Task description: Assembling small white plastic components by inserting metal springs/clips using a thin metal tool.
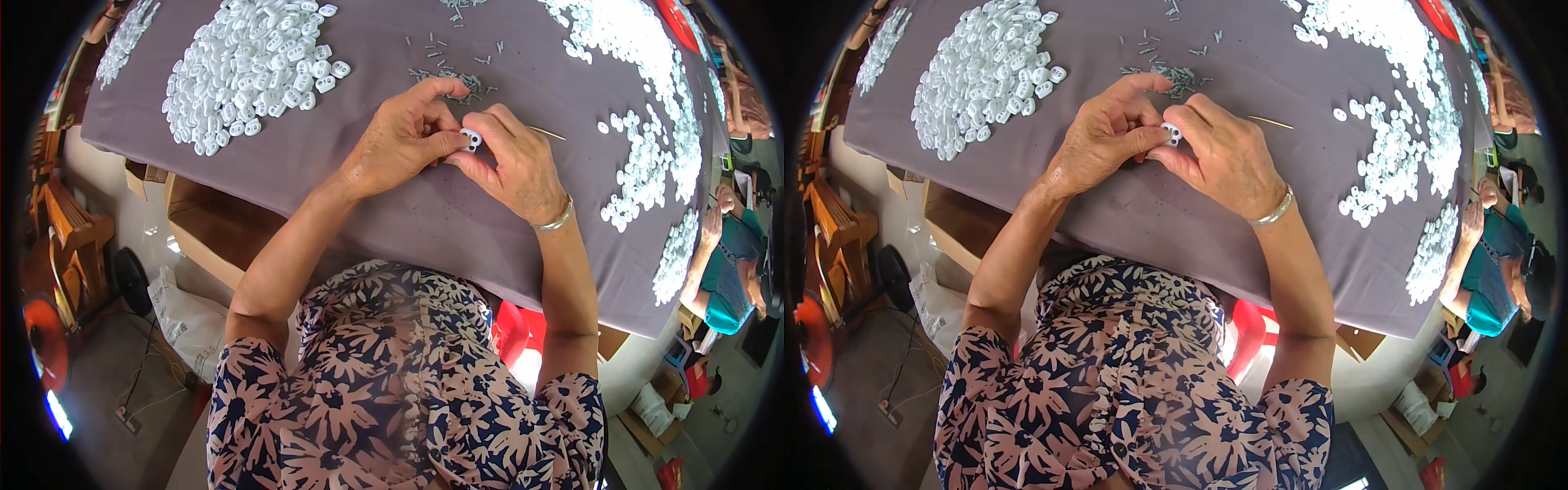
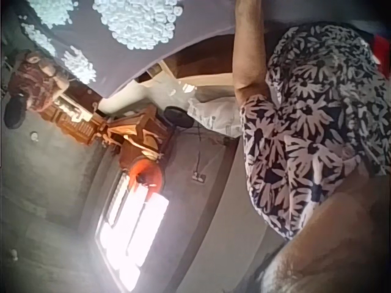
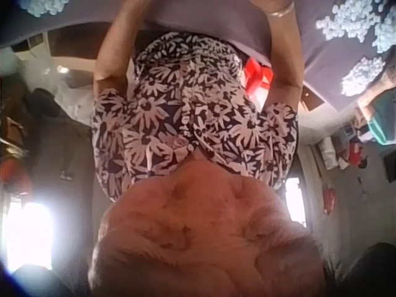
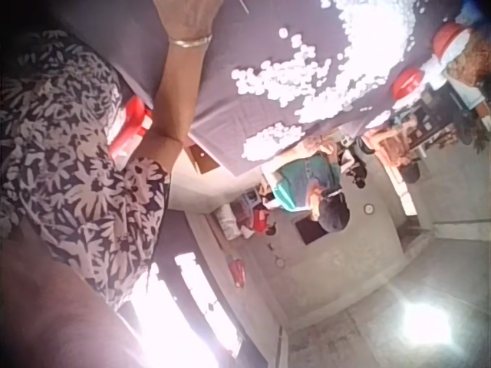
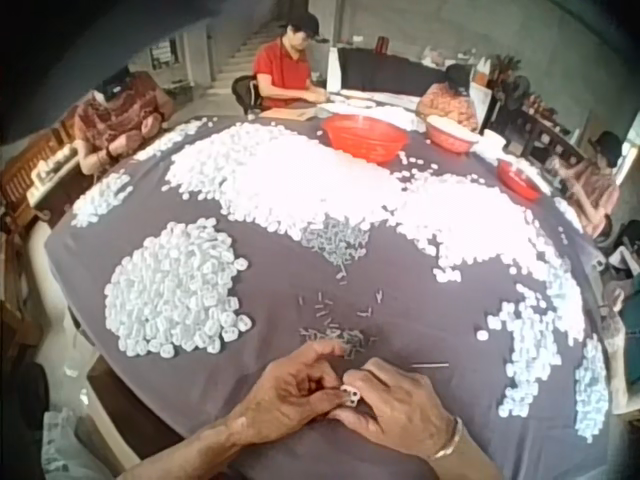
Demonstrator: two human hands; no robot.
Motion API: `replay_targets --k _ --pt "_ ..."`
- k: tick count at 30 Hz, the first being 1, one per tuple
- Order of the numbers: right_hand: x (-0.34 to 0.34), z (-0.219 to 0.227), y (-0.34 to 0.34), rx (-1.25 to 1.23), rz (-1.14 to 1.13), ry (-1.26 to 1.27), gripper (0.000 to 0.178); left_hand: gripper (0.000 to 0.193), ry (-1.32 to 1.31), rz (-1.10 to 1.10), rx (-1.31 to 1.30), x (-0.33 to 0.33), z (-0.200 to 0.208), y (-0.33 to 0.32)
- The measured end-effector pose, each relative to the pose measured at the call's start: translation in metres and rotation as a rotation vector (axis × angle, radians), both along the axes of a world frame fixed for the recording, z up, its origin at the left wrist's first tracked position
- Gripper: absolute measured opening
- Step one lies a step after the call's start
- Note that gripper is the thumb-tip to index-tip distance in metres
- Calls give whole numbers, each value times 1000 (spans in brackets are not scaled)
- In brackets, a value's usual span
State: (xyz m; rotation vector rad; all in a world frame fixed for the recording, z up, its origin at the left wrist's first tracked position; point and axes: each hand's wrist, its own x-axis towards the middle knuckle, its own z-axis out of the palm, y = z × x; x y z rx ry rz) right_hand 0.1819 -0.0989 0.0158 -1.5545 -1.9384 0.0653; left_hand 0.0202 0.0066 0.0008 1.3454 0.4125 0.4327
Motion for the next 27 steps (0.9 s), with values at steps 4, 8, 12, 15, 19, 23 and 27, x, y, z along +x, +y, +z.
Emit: replay_targets --k 4,8,12,15,19,23,27 --pt "-2 -3 0 -44 -4 -111 31 36 25 -20 5 -1 1 0" --pt "-1 -10 -1 -31 35 -83 30 37 30 -60 -102 0 1 -2" --pt "0 -16 -4 -55 65 -49 31 32 48 -18 -173 1 5 -7" --pt "0 -18 -5 -69 83 -17 29 34 34 2 -204 -1 4 -11" --pt "-5 -18 -4 -58 85 -21 28 36 87 -29 -208 -4 9 -7" --pt "-9 -19 -5 -66 63 20 26 37 112 -61 -223 -5 9 -5" --pt "-13 -18 -9 -53 -6 -5 24 38 50 -99 -213 -2 6 -5"
